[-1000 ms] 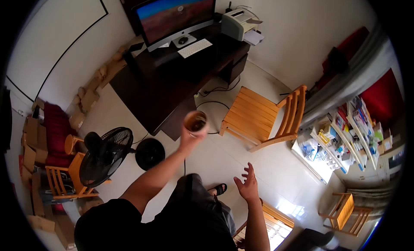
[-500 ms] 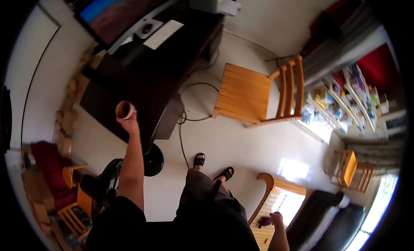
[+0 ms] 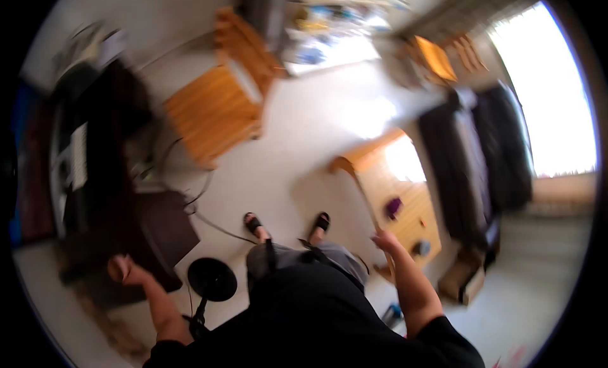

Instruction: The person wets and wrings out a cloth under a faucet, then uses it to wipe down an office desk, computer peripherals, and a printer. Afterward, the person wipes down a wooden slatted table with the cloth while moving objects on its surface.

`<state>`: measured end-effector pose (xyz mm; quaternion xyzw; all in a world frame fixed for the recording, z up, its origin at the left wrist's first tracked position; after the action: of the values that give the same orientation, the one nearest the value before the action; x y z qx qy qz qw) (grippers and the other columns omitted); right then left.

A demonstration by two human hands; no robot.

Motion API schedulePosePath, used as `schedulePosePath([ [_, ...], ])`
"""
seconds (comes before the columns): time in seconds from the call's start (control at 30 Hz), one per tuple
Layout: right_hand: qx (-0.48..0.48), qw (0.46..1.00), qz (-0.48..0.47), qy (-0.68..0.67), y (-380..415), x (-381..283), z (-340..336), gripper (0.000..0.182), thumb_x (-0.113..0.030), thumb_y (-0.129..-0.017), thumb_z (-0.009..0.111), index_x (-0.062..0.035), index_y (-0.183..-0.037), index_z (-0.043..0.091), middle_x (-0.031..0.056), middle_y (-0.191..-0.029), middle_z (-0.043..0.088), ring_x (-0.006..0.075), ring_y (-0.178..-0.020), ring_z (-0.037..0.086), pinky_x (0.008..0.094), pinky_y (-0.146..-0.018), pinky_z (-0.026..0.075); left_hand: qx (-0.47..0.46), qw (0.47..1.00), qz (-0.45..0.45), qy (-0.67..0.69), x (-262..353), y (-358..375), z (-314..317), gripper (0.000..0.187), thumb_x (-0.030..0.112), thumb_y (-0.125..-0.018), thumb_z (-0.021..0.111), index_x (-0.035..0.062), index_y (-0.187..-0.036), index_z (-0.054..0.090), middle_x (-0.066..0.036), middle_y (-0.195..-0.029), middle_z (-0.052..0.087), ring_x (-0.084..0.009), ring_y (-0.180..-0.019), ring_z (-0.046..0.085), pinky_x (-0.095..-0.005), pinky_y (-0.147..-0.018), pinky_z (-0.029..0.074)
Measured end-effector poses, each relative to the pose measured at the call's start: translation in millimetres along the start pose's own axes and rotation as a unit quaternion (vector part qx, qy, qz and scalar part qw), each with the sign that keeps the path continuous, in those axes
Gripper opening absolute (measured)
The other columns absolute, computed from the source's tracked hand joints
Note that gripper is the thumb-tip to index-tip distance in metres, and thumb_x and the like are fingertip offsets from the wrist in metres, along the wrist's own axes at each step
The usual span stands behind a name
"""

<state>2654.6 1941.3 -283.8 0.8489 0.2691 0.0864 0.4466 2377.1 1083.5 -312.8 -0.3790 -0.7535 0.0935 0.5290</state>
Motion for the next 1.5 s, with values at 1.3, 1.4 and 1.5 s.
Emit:
schedulePosePath([
  [1.3,0.136,0.948,0.287,-0.028,-360,532,-7,0.038,-0.042,-0.087,0.052,-0.0162,-0.112,0.065,0.0117,-0.108,0.067,0.0329,-0.097,0.063,0.0453,-0.08,0.051,-0.528,0.687,0.155,-0.475,349,325,-36,0.015,0.014,-0.082,0.058,0.002,-0.091,0.063,-0.016,-0.078,0.065,-0.0314,-0.072,0.063,-0.0384,-0.067,0.05],
  [1.4,0.17,0.936,0.307,-0.034,-352,481,-16,0.038,-0.04,-0.088,0.049,-0.0141,-0.111,0.065,0.013,-0.109,0.066,0.0334,-0.1,0.061,0.0464,-0.083,0.049,-0.53,0.68,0.149,-0.485,349,335,-48,0.016,0.015,-0.082,0.058,0.0027,-0.091,0.064,-0.016,-0.081,0.066,-0.0338,-0.075,0.064,-0.0408,-0.068,0.051],
  [1.5,0.207,0.933,0.295,-0.026,-347,427,-49,0.037,-0.038,-0.087,0.048,-0.0114,-0.105,0.066,0.0143,-0.106,0.067,0.0343,-0.097,0.062,0.0458,-0.082,0.048,-0.516,0.693,0.11,-0.491,336,316,-51,0.016,0.016,-0.082,0.059,0.0034,-0.089,0.064,-0.015,-0.081,0.066,-0.0329,-0.074,0.064,-0.0409,-0.068,0.051],
])
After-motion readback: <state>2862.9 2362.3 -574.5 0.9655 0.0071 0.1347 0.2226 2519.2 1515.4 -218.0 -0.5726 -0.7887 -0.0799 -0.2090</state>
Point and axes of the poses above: each hand's wrist, its own y-axis away from the middle knuckle, its own z-axis out of the palm, x = y × z, the point moved 3 cm from there along -y, towards the middle knuckle
